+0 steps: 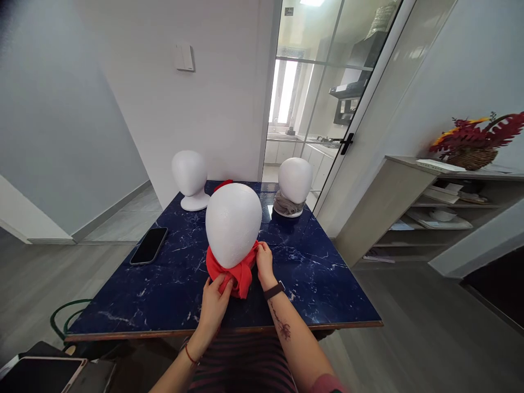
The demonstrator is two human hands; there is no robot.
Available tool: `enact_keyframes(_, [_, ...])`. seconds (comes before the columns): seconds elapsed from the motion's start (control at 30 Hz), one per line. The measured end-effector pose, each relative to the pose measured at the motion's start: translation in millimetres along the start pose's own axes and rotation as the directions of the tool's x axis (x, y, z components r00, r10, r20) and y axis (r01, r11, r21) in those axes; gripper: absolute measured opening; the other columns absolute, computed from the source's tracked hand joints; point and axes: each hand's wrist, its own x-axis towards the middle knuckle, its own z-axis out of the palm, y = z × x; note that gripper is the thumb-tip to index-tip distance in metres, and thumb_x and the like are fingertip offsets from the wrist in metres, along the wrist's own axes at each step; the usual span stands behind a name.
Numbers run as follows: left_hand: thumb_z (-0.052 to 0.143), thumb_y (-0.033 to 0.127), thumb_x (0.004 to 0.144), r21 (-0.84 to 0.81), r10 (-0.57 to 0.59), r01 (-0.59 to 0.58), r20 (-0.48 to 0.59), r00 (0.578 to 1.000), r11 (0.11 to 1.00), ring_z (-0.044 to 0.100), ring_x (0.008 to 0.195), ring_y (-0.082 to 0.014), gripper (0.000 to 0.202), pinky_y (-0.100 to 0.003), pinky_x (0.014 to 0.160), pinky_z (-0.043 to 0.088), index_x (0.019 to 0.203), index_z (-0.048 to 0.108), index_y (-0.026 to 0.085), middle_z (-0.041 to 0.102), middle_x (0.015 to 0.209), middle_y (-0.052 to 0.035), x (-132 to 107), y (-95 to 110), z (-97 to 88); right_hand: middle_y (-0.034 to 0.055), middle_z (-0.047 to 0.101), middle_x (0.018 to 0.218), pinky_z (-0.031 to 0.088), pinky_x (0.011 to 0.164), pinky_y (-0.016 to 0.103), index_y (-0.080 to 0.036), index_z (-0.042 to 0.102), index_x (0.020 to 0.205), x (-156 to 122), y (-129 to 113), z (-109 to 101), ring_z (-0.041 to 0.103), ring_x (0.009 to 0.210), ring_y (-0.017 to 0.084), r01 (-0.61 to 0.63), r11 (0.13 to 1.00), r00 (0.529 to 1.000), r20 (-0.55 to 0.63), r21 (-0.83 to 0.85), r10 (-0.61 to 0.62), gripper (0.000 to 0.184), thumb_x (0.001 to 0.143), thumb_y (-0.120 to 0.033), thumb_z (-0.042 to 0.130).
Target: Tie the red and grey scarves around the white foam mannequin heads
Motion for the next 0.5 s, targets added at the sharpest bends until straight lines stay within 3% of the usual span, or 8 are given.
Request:
enact_keyframes(0.2, [0.049, 0.033, 0.085, -0.034, -0.018, 0.020, 0.057, 0.998, 0.999, 0.061, 0.076, -0.0208, 0.024, -0.030, 0.074, 0.044, 0.084, 0.068, 0.019, 0.071, 0.083, -0.0066, 4.4, -7.9, 1.8, -0.0046, 0.049, 0.056, 0.033, 0.052, 0.023, -0.022, 0.043, 0.055, 1.2, -1.4, -2.5, 0.038, 0.057, 0.012, -0.012, 0.999, 1.000, -0.023, 0.035, 0.013, 0.023, 0.067, -0.041, 0.049])
enact_keyframes(0.33, [0.050, 0.032, 0.084, -0.014, -0.002, 0.003, 0.074, 0.997, 1.000, 0.058, 0.067, -0.0174, 0.023, -0.027, 0.068, 0.042, 0.078, 0.066, 0.017, 0.068, 0.075, -0.0041, 7.0, -8.6, 2.4, -0.0061, 0.041, 0.050, 0.031, 0.048, 0.023, -0.023, 0.035, 0.054, 0.4, -5.7, -3.5, 0.033, 0.052, 0.010, -0.044, 0.995, 0.999, -0.027, 0.084, 0.046, 0.027, 0.065, -0.044, 0.047])
enact_keyframes(0.5, [0.051, 0.029, 0.080, -0.019, 0.006, -0.004, 0.065, 0.998, 1.000, 0.053, 0.063, -0.0145, 0.020, -0.024, 0.063, 0.039, 0.068, 0.061, 0.016, 0.061, 0.063, -0.0006, 7.3, -6.1, 5.8, -0.0055, 0.041, 0.049, 0.034, 0.048, 0.024, -0.023, 0.036, 0.055, -1.2, -9.5, -4.7, 0.035, 0.050, 0.011, -0.059, 0.990, 0.998, -0.013, 0.128, 0.061, 0.028, 0.066, -0.047, 0.046])
